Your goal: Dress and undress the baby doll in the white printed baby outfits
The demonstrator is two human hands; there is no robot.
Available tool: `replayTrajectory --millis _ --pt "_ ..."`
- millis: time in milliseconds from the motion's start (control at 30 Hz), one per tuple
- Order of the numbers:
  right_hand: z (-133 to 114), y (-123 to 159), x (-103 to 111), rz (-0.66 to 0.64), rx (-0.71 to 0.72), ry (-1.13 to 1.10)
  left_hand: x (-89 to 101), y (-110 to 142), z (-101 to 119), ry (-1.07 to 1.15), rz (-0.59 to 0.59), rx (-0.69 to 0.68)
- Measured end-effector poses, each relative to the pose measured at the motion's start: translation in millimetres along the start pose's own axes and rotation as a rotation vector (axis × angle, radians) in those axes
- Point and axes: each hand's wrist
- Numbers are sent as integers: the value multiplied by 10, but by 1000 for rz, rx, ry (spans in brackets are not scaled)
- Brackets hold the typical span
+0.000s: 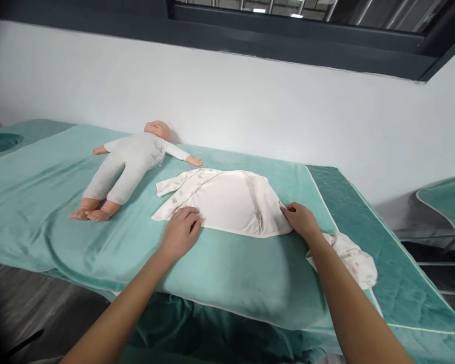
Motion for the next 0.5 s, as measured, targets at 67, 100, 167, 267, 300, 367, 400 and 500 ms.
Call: replayTrajectory --millis 67,100,167,267,300,367,400,500 --pt "20 -48 84 130 -2 -22 0 1 1 3 3 4" --pt "28 -76 125 240 -12 -27 0 1 1 5 7 6" --pt "34 -121 171 454 -20 -23 0 2 1 12 14 10" --pt "-28 -98 83 512 80 -5 -4 -1 -7 20 25 24" --pt "-78 -57 12 481 149 -9 -6 -2 -10 22 29 27" --pt "-230 62 -165 395 302 -32 -11 -4 -16 22 35 22" --pt "-333 132 -256 356 370 -50 -14 -4 -16 22 37 18" --pt "-723 326 -494 259 487 -99 -21 2 -3 36 56 13"
Point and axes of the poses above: each hand's wrist, its own y-axis away from the middle knuckle, its own x-axis out of the back of the hand, z = x × y, and after that the axes turned 4 degrees about -y, right-handed
